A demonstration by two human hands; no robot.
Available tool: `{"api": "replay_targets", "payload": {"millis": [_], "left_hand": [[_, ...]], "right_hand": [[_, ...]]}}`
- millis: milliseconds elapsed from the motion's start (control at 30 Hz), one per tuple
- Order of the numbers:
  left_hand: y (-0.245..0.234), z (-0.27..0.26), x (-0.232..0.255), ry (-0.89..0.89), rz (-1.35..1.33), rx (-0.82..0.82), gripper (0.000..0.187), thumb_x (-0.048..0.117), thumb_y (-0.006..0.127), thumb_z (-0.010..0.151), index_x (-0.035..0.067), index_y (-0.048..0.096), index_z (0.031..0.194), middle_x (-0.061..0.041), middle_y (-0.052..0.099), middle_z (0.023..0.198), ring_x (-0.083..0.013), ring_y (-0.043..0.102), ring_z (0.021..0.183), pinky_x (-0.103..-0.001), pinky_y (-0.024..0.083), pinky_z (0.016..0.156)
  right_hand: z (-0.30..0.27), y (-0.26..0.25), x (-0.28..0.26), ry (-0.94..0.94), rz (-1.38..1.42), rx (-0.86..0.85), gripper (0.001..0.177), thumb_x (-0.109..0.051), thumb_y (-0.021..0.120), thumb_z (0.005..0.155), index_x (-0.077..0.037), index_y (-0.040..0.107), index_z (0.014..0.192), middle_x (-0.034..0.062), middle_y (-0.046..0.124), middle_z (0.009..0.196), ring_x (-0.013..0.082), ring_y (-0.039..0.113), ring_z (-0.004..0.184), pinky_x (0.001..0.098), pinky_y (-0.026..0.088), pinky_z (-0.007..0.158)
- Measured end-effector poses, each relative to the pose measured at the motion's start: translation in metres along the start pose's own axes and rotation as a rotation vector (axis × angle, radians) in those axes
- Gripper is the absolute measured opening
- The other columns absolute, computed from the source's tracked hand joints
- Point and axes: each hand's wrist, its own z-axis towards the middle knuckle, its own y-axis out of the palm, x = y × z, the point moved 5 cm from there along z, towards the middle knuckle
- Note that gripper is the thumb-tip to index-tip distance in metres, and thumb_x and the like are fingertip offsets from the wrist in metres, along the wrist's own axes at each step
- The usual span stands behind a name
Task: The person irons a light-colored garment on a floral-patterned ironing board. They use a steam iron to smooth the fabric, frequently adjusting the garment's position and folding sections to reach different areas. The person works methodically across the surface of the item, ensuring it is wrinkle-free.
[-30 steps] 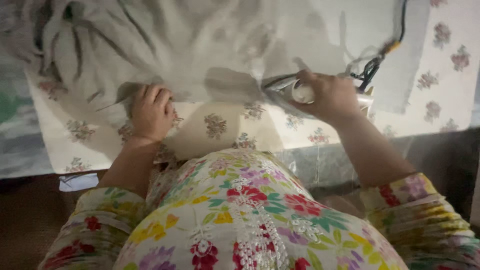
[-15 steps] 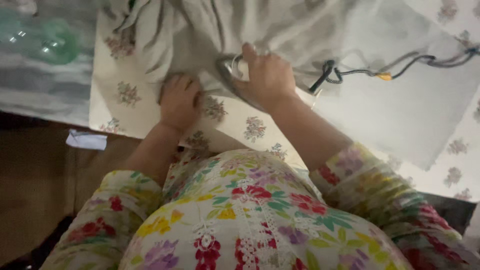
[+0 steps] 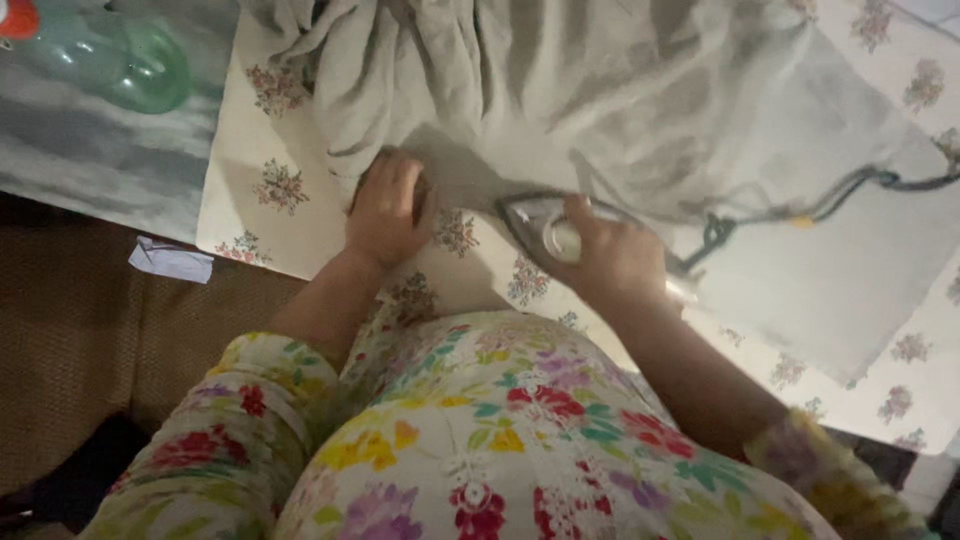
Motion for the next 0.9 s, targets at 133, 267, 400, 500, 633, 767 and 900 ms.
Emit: {"api": "replay_targets", "payload": {"millis": [133,267,400,500,633,767,900], "left_hand": [[0.002,0.003,-0.003,-0.072,-0.021,-0.066,0.019,0.014,0.064,0.094,0.002,0.055,0.106,-0.02,0.058,0.107,-0.0406,0.057,0.105,-0.051,0.046,0.096],[0.002,0.001,-0.002,-0.116,-0.017,-0.034,0.019,0.014,0.064,0.094,0.003,0.054,0.107,-0.021,0.057,0.109,-0.0412,0.056,0.107,-0.05,0.046,0.096],[0.003,-0.01,-0.008,-0.138,-0.022,0.013,0.033,0.013,0.063,0.092,-0.001,0.051,0.12,-0.026,0.054,0.118,-0.0458,0.052,0.114,-0.052,0.043,0.102],[0.016,-0.017,-0.021,-0.225,0.107,-0.069,0.026,0.011,0.06,0.098,0.002,0.051,0.121,-0.026,0.055,0.125,-0.0475,0.051,0.121,-0.053,0.042,0.106],[0.017,-0.017,-0.022,-0.098,0.121,0.014,0.027,0.011,0.057,0.101,-0.001,0.05,0.124,-0.028,0.053,0.129,-0.0476,0.05,0.123,-0.053,0.041,0.109],[0.017,-0.009,-0.021,-0.151,0.068,-0.053,0.026,0.014,0.058,0.097,-0.002,0.052,0.117,-0.028,0.054,0.124,-0.0466,0.05,0.121,-0.054,0.041,0.105],[0.014,-0.005,-0.017,-0.209,0.028,-0.103,0.019,0.014,0.055,0.101,0.003,0.055,0.117,-0.023,0.056,0.123,-0.0428,0.053,0.122,-0.052,0.043,0.108]], "right_hand": [[0.01,0.01,-0.003,0.147,-0.15,-0.241,0.07,-0.07,0.059,0.095,-0.022,0.047,0.144,0.0179,0.074,0.076,0.0271,0.075,0.066,0.0423,0.06,0.058],[0.041,-0.008,-0.034,-0.07,-0.01,0.017,0.054,-0.06,0.065,0.094,-0.017,0.06,0.126,0.0146,0.074,0.079,0.0275,0.074,0.066,0.0432,0.058,0.056],[0.077,-0.013,-0.06,-0.162,-0.048,0.056,0.054,-0.058,0.068,0.093,-0.013,0.059,0.122,0.0148,0.073,0.076,0.025,0.072,0.06,0.0412,0.058,0.051],[0.074,-0.015,-0.061,-0.282,-0.047,0.271,0.055,-0.057,0.073,0.087,-0.01,0.063,0.114,0.0128,0.072,0.068,0.0254,0.07,0.056,0.0412,0.057,0.049],[0.048,0.005,-0.033,-0.228,0.091,0.16,0.047,-0.057,0.071,0.094,-0.013,0.066,0.111,0.0136,0.072,0.07,0.0235,0.068,0.048,0.0408,0.054,0.042],[0.005,0.013,0.001,-0.22,0.065,0.157,0.057,-0.06,0.069,0.091,-0.012,0.066,0.123,0.0108,0.074,0.067,0.0225,0.069,0.05,0.0397,0.054,0.046],[0.004,0.016,0.009,-0.117,-0.101,0.095,0.064,-0.067,0.067,0.086,-0.012,0.066,0.119,0.0123,0.072,0.062,0.0239,0.069,0.048,0.0403,0.053,0.041]]}}
